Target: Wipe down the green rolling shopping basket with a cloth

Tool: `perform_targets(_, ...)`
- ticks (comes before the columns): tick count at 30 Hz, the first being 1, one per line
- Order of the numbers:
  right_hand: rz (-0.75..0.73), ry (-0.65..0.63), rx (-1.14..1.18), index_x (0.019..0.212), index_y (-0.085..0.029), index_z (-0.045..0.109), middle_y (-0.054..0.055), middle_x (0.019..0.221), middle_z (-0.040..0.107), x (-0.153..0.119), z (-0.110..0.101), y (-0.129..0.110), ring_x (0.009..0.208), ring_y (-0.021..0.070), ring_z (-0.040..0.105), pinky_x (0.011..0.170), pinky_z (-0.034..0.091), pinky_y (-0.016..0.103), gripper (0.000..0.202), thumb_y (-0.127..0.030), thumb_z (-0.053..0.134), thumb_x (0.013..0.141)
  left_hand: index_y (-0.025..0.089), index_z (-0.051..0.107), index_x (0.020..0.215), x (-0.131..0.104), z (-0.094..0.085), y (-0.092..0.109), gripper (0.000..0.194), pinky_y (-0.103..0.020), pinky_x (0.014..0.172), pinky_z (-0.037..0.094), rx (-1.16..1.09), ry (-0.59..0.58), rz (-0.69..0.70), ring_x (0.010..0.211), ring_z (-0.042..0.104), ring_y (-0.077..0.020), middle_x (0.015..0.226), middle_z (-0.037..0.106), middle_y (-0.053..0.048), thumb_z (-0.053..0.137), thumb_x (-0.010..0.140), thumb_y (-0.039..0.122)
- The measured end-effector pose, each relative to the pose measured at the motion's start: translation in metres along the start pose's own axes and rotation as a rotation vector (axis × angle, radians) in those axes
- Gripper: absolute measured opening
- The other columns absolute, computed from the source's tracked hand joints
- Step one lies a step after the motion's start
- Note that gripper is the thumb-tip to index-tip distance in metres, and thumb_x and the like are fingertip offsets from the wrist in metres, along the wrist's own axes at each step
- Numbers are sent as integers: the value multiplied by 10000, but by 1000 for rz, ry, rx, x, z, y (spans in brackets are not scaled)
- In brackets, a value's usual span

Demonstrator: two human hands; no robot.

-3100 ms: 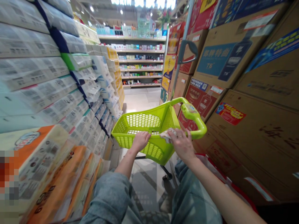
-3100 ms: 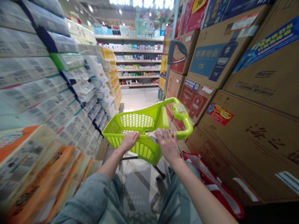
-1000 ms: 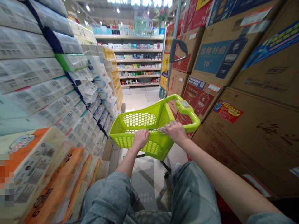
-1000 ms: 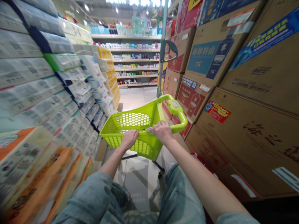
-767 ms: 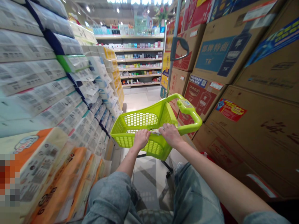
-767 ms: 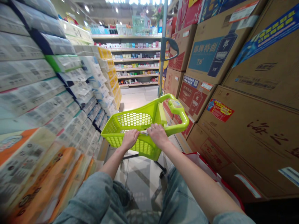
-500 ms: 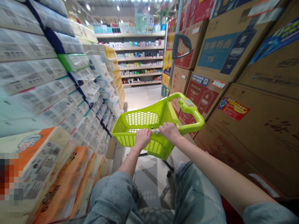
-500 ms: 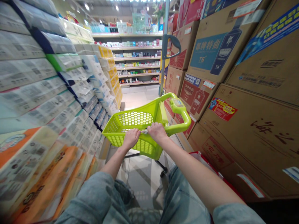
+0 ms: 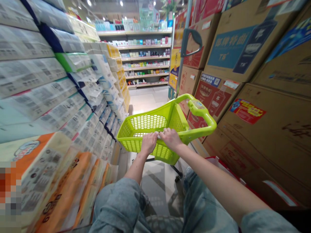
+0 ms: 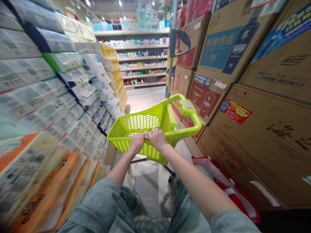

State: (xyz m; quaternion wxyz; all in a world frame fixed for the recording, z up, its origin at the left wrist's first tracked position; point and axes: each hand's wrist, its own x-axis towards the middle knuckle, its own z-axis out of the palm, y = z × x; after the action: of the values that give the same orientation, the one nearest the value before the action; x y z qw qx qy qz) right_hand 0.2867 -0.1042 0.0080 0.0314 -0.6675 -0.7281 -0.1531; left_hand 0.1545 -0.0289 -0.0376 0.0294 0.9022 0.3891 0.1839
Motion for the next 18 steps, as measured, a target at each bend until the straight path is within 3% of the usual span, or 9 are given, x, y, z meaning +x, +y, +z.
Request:
perform_targets(10, 188, 73, -171, 1034, -195, 606, 114, 949, 601, -51, -34, 36, 895, 254, 482, 801, 255, 393, 232, -195, 413, 905, 202, 537, 845, -6, -3, 1, 398, -312, 784, 343, 21, 29, 34, 876, 528, -177, 867, 608, -39, 191, 976, 350)
perform_targets(14, 203, 149, -186, 1119, -216, 592, 111, 970, 602, -61, -33, 48, 910, 254, 470, 807, 244, 378, 266, -251, 436, 907, 204, 535, 882, -6, -3, 0, 378, -316, 809, 339, 10, 12, 40, 908, 522, -184, 895, 610, -41, 205, 973, 365)
perform_targets(18, 149, 157, -156, 1022, -199, 632, 113, 929, 598, -58, -26, 54, 887, 247, 463, 752, 246, 343, 230, -304, 481, 885, 204, 539, 904, -6, -4, 1, 354, -324, 818, 338, 24, -12, 23, 932, 522, -196, 915, 610, -55, 242, 964, 388)
